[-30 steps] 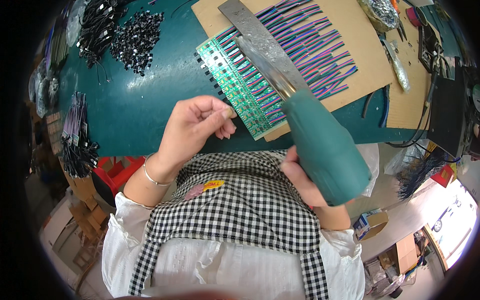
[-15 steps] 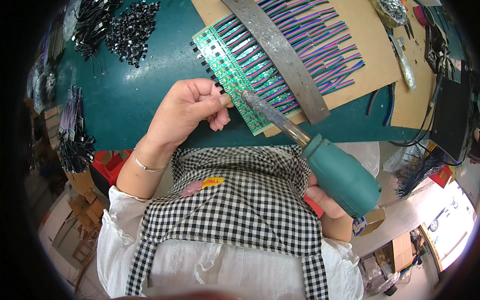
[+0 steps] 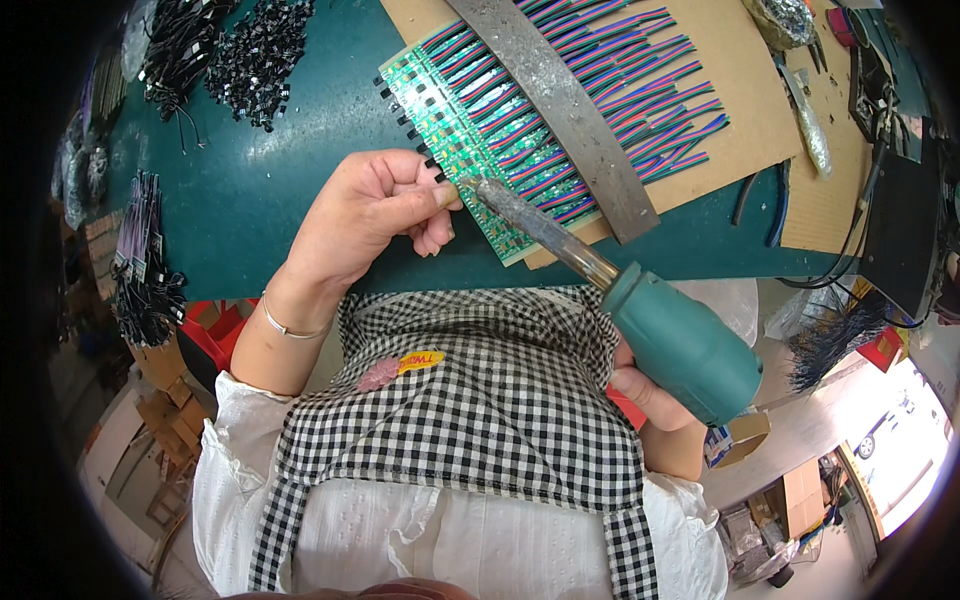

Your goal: The person solders small wires and electronic components onto green circuit boards using a soldering iron.

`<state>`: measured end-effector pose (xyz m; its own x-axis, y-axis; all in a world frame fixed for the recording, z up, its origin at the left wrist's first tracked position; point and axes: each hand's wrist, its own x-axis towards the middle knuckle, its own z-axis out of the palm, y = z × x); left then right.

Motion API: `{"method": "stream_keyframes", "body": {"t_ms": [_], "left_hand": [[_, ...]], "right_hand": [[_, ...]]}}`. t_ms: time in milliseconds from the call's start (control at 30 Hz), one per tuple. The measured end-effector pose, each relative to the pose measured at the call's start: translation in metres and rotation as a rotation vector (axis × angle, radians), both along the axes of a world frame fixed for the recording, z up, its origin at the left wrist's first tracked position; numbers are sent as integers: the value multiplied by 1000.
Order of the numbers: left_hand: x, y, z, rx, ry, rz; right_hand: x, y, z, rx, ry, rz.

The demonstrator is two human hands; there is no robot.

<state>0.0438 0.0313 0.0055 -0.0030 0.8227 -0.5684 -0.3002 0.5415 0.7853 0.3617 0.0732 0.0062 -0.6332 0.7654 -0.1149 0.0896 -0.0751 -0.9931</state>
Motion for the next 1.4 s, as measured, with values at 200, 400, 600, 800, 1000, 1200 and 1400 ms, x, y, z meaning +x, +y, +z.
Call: {"method": "stream_keyframes", "body": {"t_ms": [200, 400, 600, 800, 1000, 1200, 1400], "left_hand": [[-1, 1, 1, 1, 16, -11], [-1, 1, 1, 6, 26, -24], [-1, 1, 1, 6, 15, -15], [0, 0, 1, -2, 8, 8], [2, 0, -1, 0, -5, 30], [2, 0, -1, 0, 2, 27], [1, 0, 0, -6, 11, 14]], "right_hand": [[-3, 1, 4, -11, -24, -3], [1, 2, -2, 17, 0, 43], [-3, 3, -1, 2, -17, 59], [-5, 6, 0, -33, -27, 93], [2, -1, 2, -49, -133, 45], [4, -4, 3, 71, -214, 55], [-3, -2, 12, -165, 142, -131]]}}
